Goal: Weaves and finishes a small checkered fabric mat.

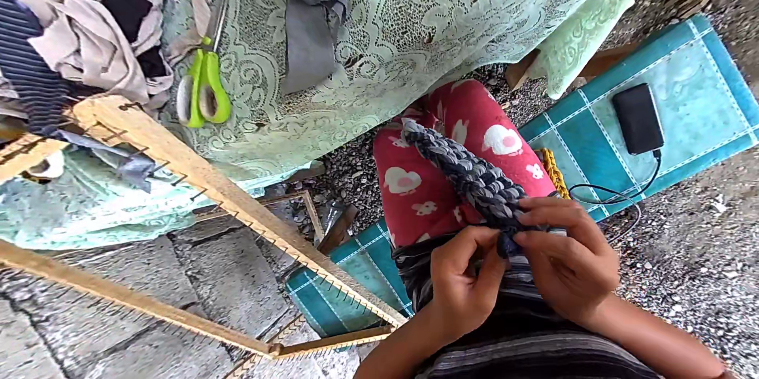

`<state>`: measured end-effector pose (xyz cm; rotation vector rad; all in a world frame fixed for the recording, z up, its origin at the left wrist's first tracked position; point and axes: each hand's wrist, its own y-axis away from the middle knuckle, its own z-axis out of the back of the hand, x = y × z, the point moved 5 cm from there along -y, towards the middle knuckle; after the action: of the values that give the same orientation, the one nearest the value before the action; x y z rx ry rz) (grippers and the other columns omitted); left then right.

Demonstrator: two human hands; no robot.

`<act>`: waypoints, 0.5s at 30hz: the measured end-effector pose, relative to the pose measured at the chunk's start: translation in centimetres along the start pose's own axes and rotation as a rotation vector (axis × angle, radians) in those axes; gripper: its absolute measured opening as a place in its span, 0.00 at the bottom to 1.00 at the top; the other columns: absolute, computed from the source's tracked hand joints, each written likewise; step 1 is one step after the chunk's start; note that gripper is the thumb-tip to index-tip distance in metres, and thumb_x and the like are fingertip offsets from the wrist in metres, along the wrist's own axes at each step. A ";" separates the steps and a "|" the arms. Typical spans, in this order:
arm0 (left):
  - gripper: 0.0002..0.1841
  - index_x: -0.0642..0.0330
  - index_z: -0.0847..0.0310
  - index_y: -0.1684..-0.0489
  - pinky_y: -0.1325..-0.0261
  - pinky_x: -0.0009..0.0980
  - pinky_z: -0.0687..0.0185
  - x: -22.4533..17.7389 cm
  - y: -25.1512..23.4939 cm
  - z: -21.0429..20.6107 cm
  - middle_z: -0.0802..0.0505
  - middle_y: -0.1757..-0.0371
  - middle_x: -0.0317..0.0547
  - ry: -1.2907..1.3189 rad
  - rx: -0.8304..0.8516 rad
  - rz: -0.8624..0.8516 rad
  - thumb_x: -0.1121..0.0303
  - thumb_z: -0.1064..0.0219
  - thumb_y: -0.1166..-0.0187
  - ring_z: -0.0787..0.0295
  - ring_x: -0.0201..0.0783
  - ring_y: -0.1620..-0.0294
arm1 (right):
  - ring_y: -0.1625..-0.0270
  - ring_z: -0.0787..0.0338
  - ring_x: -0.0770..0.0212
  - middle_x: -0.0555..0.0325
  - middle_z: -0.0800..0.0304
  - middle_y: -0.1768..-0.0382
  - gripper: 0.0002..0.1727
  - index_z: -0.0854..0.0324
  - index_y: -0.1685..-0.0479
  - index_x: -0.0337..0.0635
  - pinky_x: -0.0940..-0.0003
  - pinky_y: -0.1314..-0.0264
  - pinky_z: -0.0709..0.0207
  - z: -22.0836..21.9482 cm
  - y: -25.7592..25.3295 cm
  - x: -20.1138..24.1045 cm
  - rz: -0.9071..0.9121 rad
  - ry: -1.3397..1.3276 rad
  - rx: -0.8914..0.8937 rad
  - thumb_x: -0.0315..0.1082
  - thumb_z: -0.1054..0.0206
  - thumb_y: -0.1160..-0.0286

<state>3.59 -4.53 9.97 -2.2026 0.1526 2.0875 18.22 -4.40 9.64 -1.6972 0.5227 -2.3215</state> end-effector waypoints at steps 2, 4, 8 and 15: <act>0.05 0.67 0.17 0.54 0.69 0.14 0.21 0.9 -0.3 -0.1 0.10 0.69 0.29 0.042 -0.041 0.085 0.77 0.36 0.20 0.19 0.15 0.73 | 0.39 0.12 0.62 0.59 0.09 0.53 0.06 0.14 0.56 0.51 0.65 0.34 0.21 -0.5 0.6 -1.0 0.021 0.087 -0.037 0.29 0.35 0.19; 0.06 0.66 0.17 0.54 0.70 0.15 0.22 1.7 -0.4 -0.3 0.10 0.69 0.28 0.090 -0.056 0.129 0.80 0.37 0.22 0.20 0.15 0.74 | 0.41 0.12 0.62 0.57 0.09 0.53 0.06 0.13 0.57 0.48 0.67 0.35 0.19 -0.7 0.9 -1.6 0.027 0.087 -0.065 0.27 0.35 0.20; 0.08 0.67 0.16 0.52 0.68 0.15 0.22 2.1 -0.2 -0.6 0.09 0.68 0.29 0.139 -0.026 0.129 0.81 0.38 0.22 0.19 0.16 0.72 | 0.39 0.11 0.61 0.56 0.09 0.52 0.06 0.14 0.57 0.46 0.67 0.33 0.17 -0.4 1.2 -1.9 0.045 0.060 -0.076 0.25 0.34 0.21; 0.08 0.67 0.16 0.50 0.68 0.14 0.22 2.2 -0.2 -0.7 0.09 0.67 0.28 0.155 0.016 0.117 0.78 0.38 0.19 0.19 0.15 0.71 | 0.38 0.11 0.62 0.57 0.09 0.53 0.06 0.15 0.57 0.47 0.67 0.33 0.16 -0.1 1.1 -2.0 0.033 0.040 -0.090 0.24 0.33 0.21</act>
<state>4.39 -4.40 7.79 -2.3997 0.3174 1.9613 18.72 -4.69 7.42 -1.6706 0.6677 -2.3457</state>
